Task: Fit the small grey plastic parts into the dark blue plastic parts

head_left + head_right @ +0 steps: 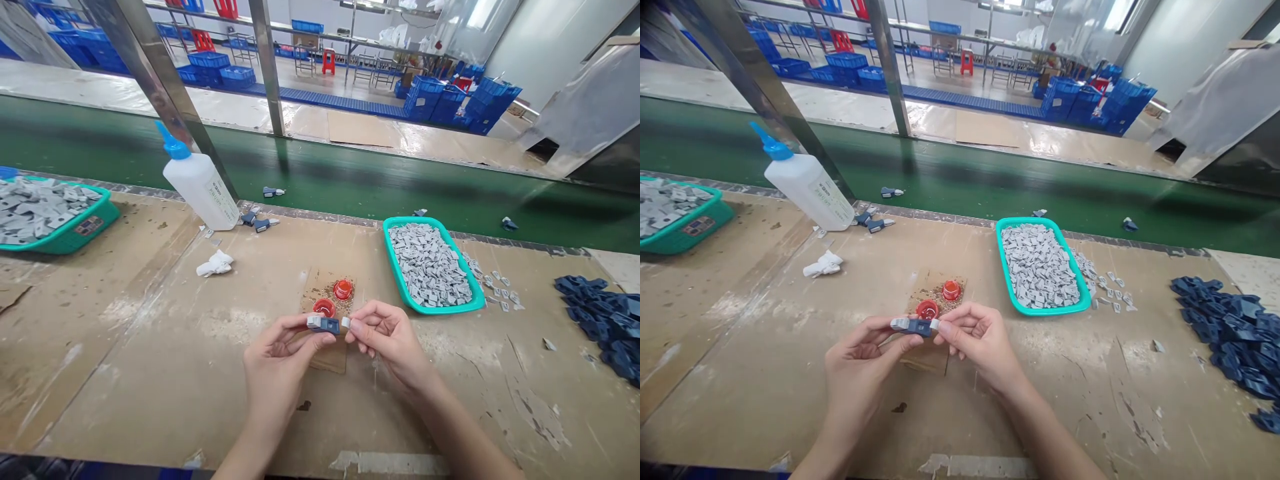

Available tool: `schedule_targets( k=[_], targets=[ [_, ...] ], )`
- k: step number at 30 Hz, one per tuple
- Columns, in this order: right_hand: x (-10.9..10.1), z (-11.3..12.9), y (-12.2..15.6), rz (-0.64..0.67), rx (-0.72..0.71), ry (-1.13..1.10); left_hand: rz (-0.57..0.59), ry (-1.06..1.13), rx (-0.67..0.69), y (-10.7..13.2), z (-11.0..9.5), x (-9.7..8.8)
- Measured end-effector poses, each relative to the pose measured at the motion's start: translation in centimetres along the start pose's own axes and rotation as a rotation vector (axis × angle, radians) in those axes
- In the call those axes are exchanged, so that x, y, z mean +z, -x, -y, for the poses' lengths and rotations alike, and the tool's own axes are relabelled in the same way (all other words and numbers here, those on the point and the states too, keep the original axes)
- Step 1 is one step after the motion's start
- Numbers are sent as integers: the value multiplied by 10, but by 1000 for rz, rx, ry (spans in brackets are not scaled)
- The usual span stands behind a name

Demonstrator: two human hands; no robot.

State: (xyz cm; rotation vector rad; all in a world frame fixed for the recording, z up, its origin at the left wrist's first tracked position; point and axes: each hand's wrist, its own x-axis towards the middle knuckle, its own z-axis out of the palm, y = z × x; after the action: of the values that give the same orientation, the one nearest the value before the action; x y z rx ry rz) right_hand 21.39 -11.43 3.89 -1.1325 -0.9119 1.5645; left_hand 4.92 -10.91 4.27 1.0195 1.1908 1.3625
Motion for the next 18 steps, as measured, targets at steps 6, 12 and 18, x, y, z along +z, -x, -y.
schedule_targets(
  k=[6, 12, 18],
  targets=[
    [3, 6, 2, 55, 21, 37, 49, 8, -15, 4, -6, 3],
    [-4, 1, 1, 160, 108, 27, 187, 40, -45, 7, -3, 0],
    [-3, 3, 8, 212, 102, 65, 289, -45, -128, -3, -10, 2]
  ],
)
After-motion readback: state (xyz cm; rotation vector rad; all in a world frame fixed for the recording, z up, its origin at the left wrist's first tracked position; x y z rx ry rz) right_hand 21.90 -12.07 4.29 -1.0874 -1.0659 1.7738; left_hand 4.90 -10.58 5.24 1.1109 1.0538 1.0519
